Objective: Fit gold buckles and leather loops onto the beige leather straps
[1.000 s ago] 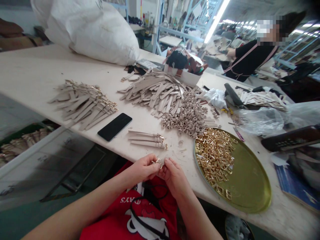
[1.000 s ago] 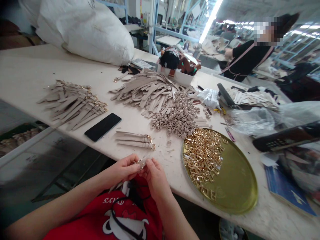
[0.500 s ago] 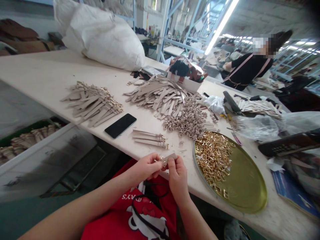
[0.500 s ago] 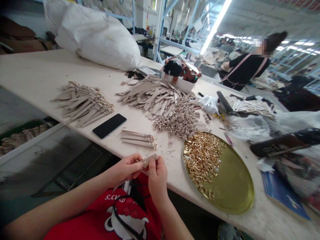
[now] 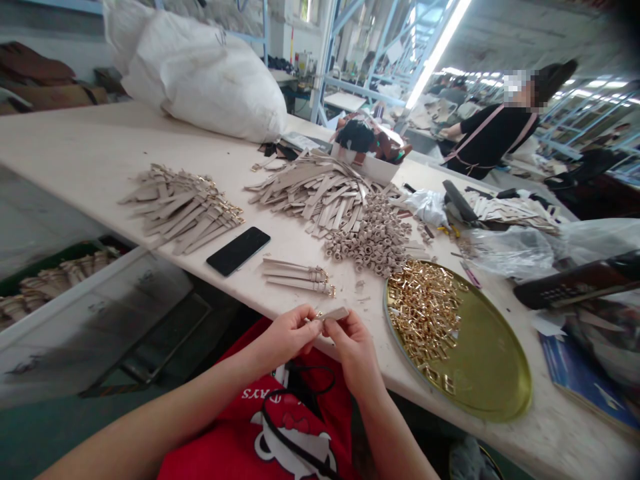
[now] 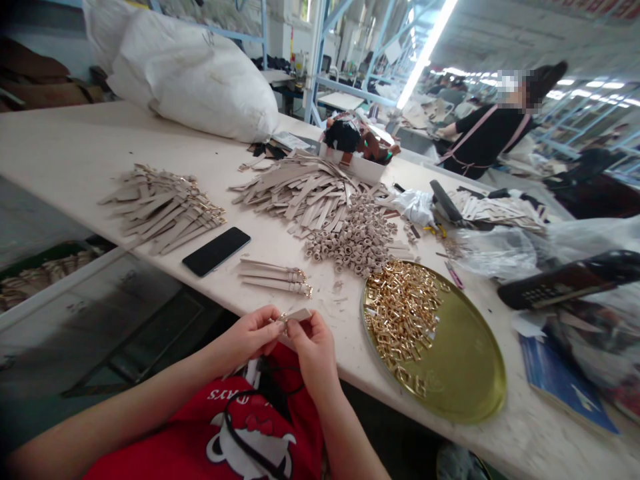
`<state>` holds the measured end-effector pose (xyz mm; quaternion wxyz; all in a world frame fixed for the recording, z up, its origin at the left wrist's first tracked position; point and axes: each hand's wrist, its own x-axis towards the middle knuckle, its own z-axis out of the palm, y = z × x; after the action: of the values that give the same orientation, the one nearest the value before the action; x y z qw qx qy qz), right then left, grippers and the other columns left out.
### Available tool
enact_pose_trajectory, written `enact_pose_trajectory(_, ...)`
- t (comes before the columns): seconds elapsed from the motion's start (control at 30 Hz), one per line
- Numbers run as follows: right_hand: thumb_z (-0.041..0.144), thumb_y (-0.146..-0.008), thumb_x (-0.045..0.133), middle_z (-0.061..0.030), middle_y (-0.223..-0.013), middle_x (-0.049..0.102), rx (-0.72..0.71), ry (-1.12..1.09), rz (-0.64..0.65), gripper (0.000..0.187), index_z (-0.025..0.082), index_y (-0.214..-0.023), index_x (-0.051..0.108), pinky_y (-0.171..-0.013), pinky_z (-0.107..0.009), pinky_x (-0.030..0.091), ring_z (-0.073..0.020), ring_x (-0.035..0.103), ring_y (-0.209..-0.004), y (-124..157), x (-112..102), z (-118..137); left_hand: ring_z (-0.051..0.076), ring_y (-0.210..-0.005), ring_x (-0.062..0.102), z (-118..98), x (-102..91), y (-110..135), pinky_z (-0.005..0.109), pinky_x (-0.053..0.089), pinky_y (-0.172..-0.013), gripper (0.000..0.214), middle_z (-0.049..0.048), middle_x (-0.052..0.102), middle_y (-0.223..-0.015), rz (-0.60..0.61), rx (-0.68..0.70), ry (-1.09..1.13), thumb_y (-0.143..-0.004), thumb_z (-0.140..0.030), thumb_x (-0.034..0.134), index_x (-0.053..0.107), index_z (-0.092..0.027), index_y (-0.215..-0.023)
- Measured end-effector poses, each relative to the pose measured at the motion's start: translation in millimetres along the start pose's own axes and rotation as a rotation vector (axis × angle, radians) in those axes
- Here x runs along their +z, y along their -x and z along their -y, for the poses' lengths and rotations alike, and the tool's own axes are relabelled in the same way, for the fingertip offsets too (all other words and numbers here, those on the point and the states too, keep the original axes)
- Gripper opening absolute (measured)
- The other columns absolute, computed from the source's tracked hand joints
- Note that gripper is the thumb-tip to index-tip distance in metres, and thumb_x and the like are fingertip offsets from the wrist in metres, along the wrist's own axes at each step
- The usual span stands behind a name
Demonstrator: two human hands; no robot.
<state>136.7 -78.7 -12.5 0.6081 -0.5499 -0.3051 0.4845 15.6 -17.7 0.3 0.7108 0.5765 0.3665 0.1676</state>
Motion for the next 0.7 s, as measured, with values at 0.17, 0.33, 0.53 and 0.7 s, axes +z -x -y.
enact_pose_trajectory(0.17, 0.030, -0.074, 0.059, 0.0012, -0.068, 0.057, 0.031, -0.055, -0.002, 0.013, 0.017, -0.076, 0.057, -0.065, -0.026, 0.042, -0.0120, 0.050, -0.064, -4, -4, -4, 0.005, -0.037, 0.027, -5, 0.2, -3, 0.014, 0.019, -0.036, 0.023, -0.0088, 0.038, -0.043, 0.028, -0.024, -0.006, -0.074, -0.040, 0.048, 0.042, -0.018, -0.072)
enact_pose_trajectory(0.33, 0.033, -0.073, 0.059, 0.0003, -0.072, 0.058, 0.102, -0.080, 0.004, 0.016, 0.018, -0.077, 0.057, -0.065, -0.027, 0.041, -0.0129, 0.051, -0.065, -8, -5, -6, 0.005, -0.038, 0.028, -6, 3.1, -7, 0.015, 0.021, -0.037, 0.018, -0.0090, 0.037, -0.043, -0.022, -0.035, -0.049, -0.075, -0.035, 0.046, 0.040, -0.018, -0.069)
enact_pose_trajectory(0.53, 0.029, -0.073, 0.060, 0.0006, -0.067, 0.054, -0.263, 0.487, -0.210, 0.009, 0.021, -0.071, 0.056, -0.063, -0.027, 0.038, -0.0153, 0.048, -0.065, -3, -3, -9, 0.006, -0.041, 0.032, 3, 1.7, -13, 0.016, 0.024, -0.040, 0.012, -0.0091, 0.037, -0.046, -0.081, 0.002, -0.178, -0.075, -0.027, 0.042, 0.040, -0.018, -0.067)
enact_pose_trajectory(0.7, 0.027, -0.074, 0.059, 0.0027, -0.064, 0.053, -0.154, 0.396, -0.109, 0.008, 0.021, -0.074, 0.054, -0.059, -0.025, 0.037, -0.0138, 0.047, -0.061, -12, -8, -11, 0.006, -0.041, 0.031, 2, -6.4, -16, 0.017, 0.022, -0.039, 0.021, -0.0094, 0.036, -0.044, -0.025, 0.000, -0.190, -0.077, -0.036, 0.047, 0.039, -0.019, -0.067)
